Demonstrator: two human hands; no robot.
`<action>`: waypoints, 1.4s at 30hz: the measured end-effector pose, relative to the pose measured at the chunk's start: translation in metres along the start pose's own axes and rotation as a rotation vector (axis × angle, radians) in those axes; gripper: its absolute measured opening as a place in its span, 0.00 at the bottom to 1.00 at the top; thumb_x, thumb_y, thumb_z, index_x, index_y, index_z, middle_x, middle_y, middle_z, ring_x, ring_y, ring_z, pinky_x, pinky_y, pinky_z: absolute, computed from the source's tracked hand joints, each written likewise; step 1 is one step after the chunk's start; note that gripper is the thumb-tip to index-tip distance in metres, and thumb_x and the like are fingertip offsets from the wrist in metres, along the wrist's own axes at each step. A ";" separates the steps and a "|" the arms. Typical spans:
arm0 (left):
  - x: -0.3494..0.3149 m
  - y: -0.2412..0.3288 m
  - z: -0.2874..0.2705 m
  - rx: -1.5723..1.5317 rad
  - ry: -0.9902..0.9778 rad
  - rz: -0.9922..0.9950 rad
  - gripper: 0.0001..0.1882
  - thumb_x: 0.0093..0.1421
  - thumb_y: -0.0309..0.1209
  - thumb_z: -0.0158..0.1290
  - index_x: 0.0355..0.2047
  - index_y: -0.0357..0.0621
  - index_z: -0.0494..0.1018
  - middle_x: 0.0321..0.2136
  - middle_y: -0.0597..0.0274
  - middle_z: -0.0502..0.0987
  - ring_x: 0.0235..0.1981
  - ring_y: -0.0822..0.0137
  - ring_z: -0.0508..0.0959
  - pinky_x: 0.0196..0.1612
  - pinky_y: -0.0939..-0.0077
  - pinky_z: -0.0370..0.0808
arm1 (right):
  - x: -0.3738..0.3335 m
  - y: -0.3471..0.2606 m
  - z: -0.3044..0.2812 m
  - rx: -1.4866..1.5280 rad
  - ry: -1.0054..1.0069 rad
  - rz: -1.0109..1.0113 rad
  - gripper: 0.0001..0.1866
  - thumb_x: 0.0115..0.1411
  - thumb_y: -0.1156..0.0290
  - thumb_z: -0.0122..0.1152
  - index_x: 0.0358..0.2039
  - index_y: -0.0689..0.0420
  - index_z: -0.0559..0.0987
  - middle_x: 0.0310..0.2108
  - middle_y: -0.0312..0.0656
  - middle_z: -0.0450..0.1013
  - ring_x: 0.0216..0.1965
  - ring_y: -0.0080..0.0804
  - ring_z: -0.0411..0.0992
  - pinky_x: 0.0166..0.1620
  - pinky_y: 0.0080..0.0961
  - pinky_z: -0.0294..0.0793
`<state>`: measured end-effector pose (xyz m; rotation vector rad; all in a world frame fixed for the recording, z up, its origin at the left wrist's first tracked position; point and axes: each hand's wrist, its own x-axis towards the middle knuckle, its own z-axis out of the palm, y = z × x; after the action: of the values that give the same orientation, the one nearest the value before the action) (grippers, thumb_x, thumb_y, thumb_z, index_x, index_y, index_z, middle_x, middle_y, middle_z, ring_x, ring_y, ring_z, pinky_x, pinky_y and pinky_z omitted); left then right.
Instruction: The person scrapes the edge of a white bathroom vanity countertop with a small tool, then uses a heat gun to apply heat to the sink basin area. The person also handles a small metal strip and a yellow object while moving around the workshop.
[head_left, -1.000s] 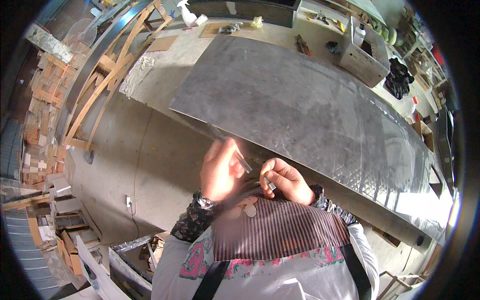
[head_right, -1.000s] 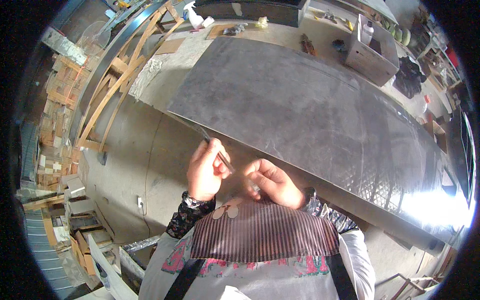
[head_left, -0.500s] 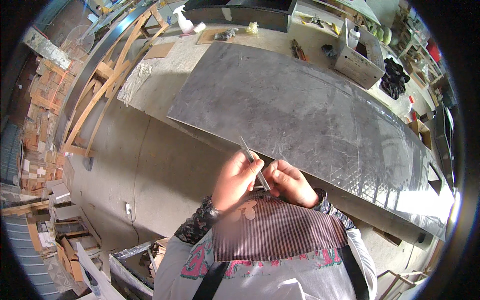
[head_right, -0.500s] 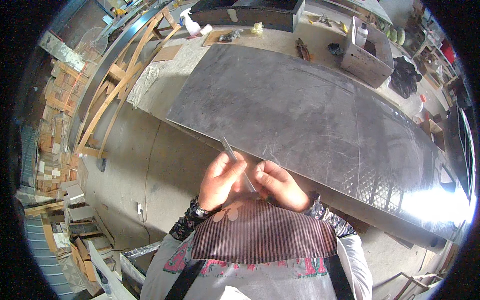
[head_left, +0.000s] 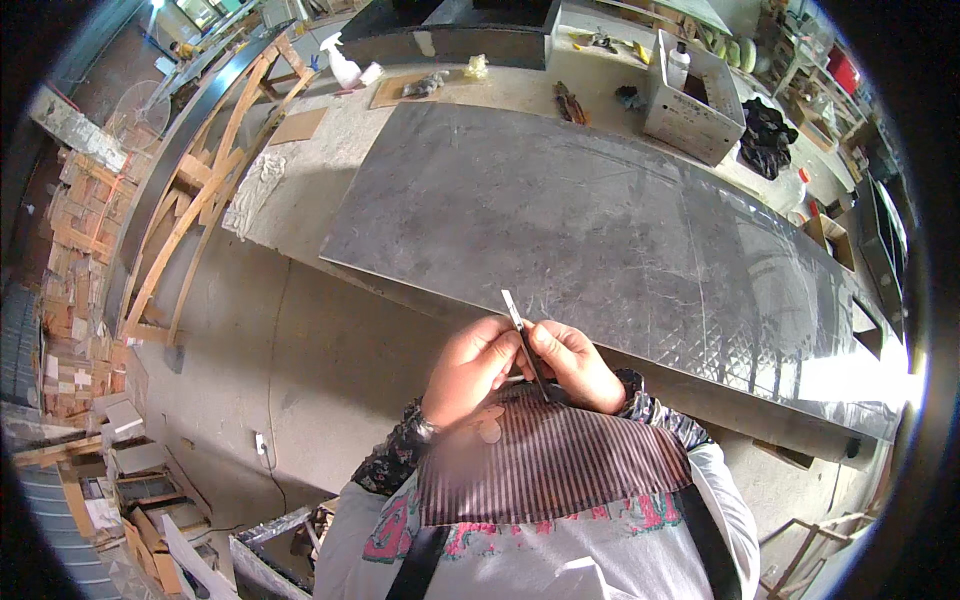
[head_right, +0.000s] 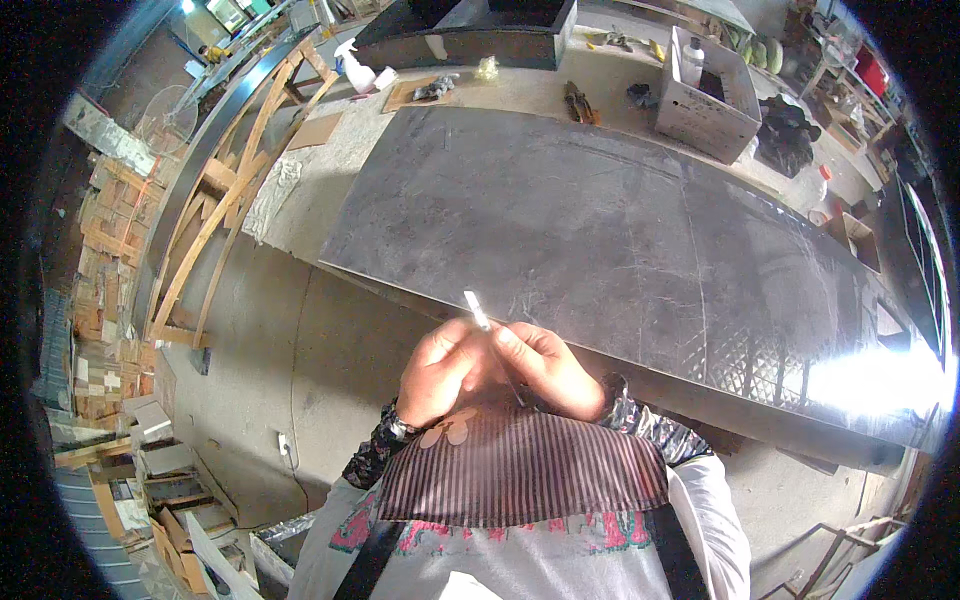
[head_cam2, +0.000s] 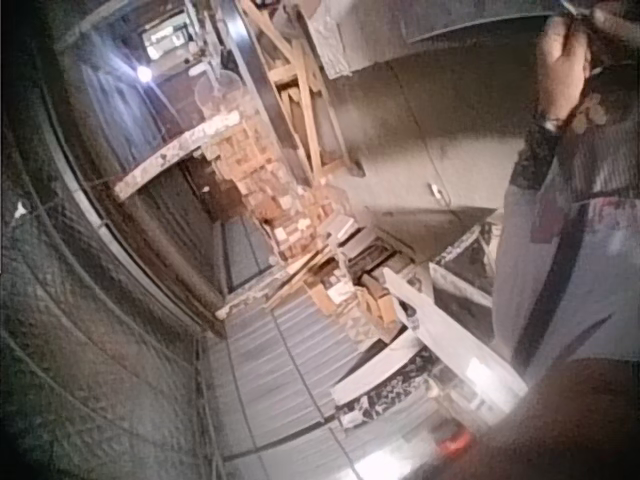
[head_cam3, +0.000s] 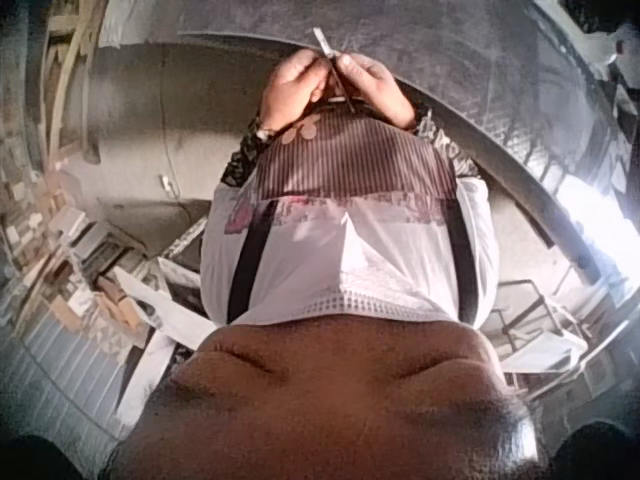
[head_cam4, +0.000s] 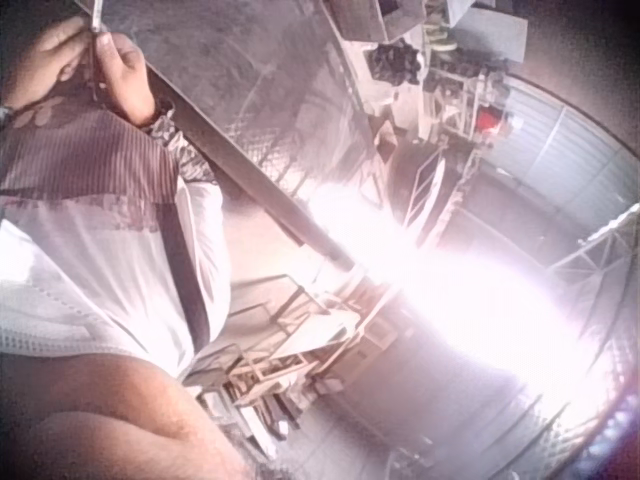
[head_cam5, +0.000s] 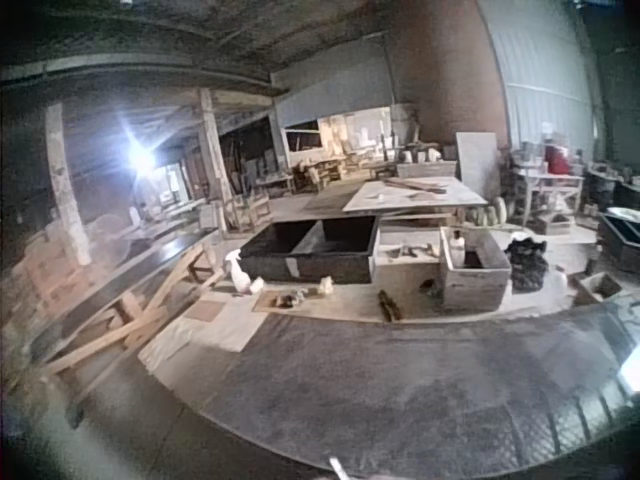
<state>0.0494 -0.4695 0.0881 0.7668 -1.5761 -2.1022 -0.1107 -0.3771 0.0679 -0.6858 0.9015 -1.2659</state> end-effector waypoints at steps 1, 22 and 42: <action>0.000 0.001 0.001 0.055 -0.008 -0.003 0.11 0.68 0.31 0.48 0.46 0.42 0.75 0.26 0.74 0.73 0.22 0.84 0.66 0.25 0.88 0.64 | 0.001 0.001 0.001 0.001 0.003 -0.007 0.19 0.70 0.57 0.49 0.47 0.60 0.74 0.32 0.31 0.72 0.34 0.16 0.66 0.39 0.18 0.68; 0.020 -0.002 0.014 -0.321 0.088 0.056 0.12 0.67 0.33 0.49 0.43 0.36 0.75 0.27 0.70 0.75 0.21 0.81 0.66 0.24 0.88 0.63 | -0.004 -0.001 -0.012 0.135 -0.015 -0.007 0.13 0.69 0.66 0.49 0.46 0.60 0.75 0.30 0.31 0.70 0.29 0.15 0.62 0.34 0.13 0.62; 0.144 0.066 -0.076 -0.435 -0.029 0.208 0.09 0.67 0.34 0.43 0.39 0.45 0.71 0.28 0.64 0.73 0.23 0.71 0.73 0.27 0.77 0.71 | -0.054 -0.095 -0.090 -1.139 0.423 -0.142 0.14 0.62 0.71 0.56 0.47 0.63 0.73 0.35 0.55 0.76 0.39 0.49 0.77 0.41 0.34 0.75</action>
<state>-0.0126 -0.6324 0.1080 0.4050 -1.0935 -2.1917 -0.2386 -0.3384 0.1136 -1.3984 1.9920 -0.9443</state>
